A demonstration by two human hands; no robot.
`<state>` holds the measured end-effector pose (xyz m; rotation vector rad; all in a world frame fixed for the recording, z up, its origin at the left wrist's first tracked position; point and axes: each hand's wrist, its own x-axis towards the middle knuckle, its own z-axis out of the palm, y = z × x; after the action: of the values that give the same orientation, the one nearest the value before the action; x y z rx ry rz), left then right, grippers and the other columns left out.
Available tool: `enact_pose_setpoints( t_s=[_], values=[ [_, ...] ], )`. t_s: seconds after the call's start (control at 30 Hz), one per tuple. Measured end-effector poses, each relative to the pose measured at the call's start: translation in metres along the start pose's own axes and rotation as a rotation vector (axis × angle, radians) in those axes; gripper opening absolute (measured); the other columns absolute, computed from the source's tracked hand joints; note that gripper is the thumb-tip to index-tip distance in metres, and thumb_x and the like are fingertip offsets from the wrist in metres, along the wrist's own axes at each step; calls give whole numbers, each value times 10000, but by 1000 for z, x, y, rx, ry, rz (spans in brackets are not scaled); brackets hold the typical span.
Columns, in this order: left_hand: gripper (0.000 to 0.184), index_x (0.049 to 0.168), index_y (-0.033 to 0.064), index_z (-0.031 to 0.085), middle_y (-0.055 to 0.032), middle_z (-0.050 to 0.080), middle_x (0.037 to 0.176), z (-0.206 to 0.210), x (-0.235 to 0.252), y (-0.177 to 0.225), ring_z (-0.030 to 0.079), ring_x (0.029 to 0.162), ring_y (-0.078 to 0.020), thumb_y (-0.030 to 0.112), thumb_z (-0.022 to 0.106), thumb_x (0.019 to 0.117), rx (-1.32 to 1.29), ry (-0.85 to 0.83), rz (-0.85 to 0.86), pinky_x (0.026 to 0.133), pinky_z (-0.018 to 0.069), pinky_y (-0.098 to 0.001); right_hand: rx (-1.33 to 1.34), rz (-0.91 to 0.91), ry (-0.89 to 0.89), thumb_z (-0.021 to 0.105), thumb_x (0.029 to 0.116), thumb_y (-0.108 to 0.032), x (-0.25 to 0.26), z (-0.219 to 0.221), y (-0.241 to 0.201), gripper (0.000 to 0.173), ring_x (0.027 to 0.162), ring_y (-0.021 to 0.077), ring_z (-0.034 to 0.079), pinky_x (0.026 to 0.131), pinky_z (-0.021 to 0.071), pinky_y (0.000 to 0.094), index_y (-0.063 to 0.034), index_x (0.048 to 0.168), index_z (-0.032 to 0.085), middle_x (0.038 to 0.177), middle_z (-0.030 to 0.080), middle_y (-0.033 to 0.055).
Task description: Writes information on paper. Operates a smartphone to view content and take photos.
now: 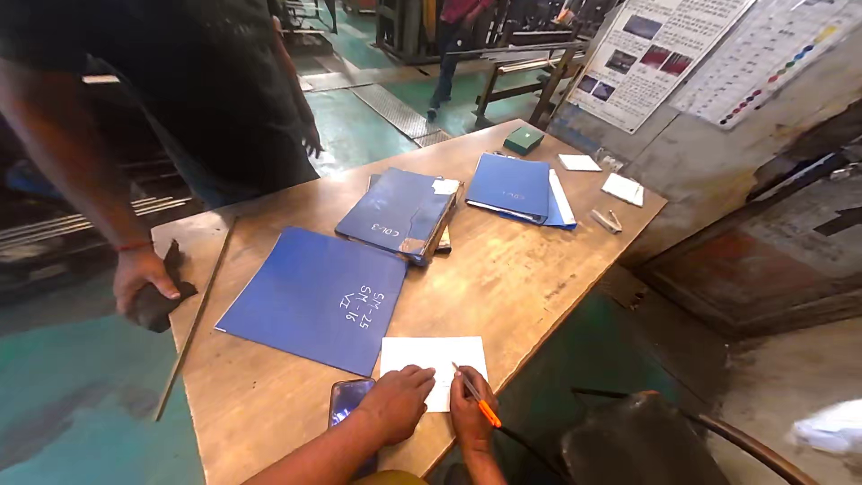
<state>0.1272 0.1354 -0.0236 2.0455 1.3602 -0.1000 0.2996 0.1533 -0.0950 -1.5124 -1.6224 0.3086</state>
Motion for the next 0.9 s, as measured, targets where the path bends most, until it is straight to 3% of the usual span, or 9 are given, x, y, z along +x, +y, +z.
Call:
enact_pose_setpoints(
  t_s=[0.27, 0.73, 0.9],
  values=[
    [455, 1499, 78, 487, -36, 389, 1635, 1, 2, -1, 370, 1495, -296, 196, 460, 1061, 14, 6, -3, 1137, 405, -518, 27, 5, -10, 637, 882, -168, 0, 0, 1, 215, 797, 170, 730, 744, 602, 308, -17, 952, 774, 860, 752, 92],
    [451, 1488, 84, 503, -26, 403, 1627, 4, 3, -1, 379, 1490, -287, 170, 465, 1047, 1, 32, -11, 1126, 412, -516, 11, 3, 29, 634, 878, -151, 0, 3, 0, 207, 796, 189, 732, 745, 604, 326, -8, 937, 771, 855, 751, 106],
    [458, 1493, 80, 499, -34, 399, 1630, 3, 3, -2, 380, 1490, -300, 152, 482, 1041, -3, 24, -19, 1134, 406, -529, 80, 86, -3, 650, 893, -125, 1, -1, -5, 191, 776, 160, 723, 739, 604, 308, 8, 977, 759, 875, 751, 104]
  ],
)
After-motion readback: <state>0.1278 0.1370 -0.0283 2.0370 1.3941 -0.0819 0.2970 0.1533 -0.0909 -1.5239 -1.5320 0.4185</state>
